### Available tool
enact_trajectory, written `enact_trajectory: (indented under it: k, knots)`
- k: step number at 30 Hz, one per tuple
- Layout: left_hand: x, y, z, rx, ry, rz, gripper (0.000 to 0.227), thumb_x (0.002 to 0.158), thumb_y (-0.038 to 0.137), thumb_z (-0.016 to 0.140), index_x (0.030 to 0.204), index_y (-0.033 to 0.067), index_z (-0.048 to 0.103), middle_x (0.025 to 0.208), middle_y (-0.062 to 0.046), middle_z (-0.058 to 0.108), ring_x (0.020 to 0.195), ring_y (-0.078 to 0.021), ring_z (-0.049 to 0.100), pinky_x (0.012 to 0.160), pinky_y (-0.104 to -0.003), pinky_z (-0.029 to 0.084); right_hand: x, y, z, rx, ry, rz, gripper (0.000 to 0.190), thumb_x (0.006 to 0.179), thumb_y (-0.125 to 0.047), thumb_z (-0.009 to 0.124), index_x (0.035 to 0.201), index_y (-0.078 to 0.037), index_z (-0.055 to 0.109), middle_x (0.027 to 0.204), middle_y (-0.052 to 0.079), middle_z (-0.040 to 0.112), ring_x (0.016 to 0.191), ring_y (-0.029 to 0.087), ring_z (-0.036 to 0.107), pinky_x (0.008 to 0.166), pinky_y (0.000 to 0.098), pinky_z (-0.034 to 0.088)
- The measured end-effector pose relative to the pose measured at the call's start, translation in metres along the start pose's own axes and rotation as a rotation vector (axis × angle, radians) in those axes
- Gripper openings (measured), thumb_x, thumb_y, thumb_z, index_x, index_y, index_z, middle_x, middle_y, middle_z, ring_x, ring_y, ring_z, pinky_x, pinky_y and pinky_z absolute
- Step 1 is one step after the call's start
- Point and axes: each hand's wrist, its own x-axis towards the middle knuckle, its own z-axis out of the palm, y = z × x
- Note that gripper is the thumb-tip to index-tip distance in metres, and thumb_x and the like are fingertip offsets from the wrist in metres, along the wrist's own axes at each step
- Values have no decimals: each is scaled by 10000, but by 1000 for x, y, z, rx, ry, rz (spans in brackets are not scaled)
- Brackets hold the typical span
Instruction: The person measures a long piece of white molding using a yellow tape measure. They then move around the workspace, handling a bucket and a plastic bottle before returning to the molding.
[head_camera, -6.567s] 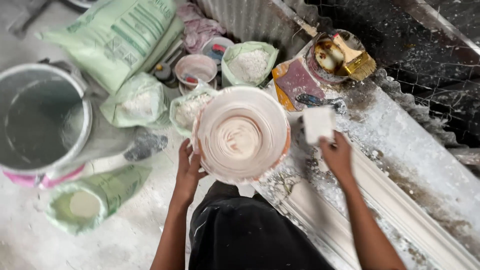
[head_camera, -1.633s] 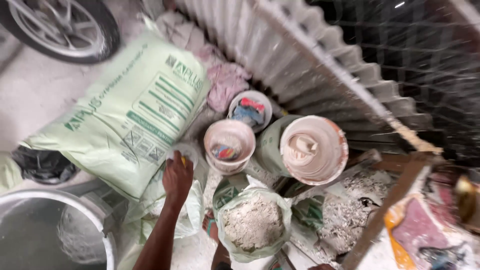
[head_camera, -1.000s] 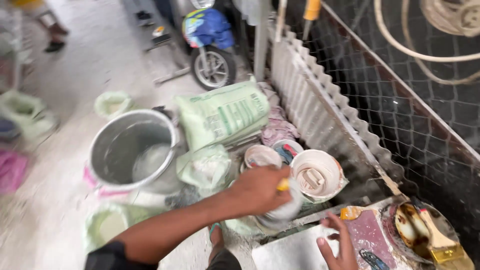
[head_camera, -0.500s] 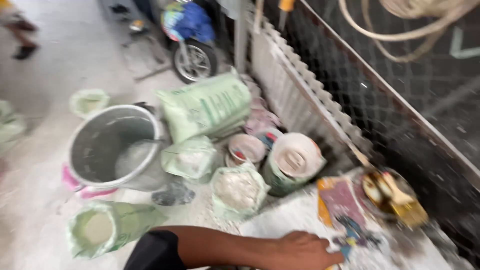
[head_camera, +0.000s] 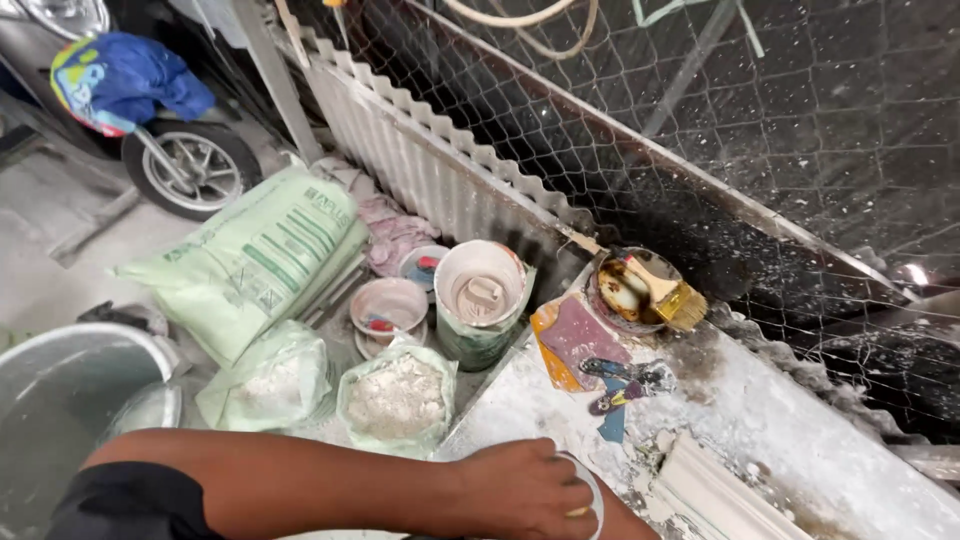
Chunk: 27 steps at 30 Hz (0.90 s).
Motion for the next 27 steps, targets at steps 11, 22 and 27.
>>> enact_trajectory:
  k: [11, 22, 27]
  knots:
    - [27, -4, -11, 146, -331, 236, 338, 987, 437, 563, 1025, 114, 657, 890, -47, 658, 830, -223, 644, 788, -378, 428, 73, -79, -34, 186, -63, 218, 680, 742, -196, 818, 1346, -98, 520, 1319, 102, 639, 1236, 201, 588, 1079, 358, 451]
    - [3, 16, -14, 76, 2, -22, 430, 906, 499, 569, 1109, 133, 671, 1042, -91, 633, 960, -257, 613, 830, -425, 444, 68, -89, -36, 296, -105, 167, 768, 766, -202, 815, 1460, -88, 505, 1402, 103, 640, 1288, 195, 607, 1114, 361, 472]
    - [0, 16, -11, 38, -126, 42, 243, 976, 325, 592, 1078, 109, 636, 1030, -67, 582, 958, -242, 586, 836, -398, 436, 73, -101, -36, 329, -107, 113, 828, 747, -207, 836, 1493, -108, 490, 1414, 92, 636, 1283, 198, 612, 1112, 361, 474]
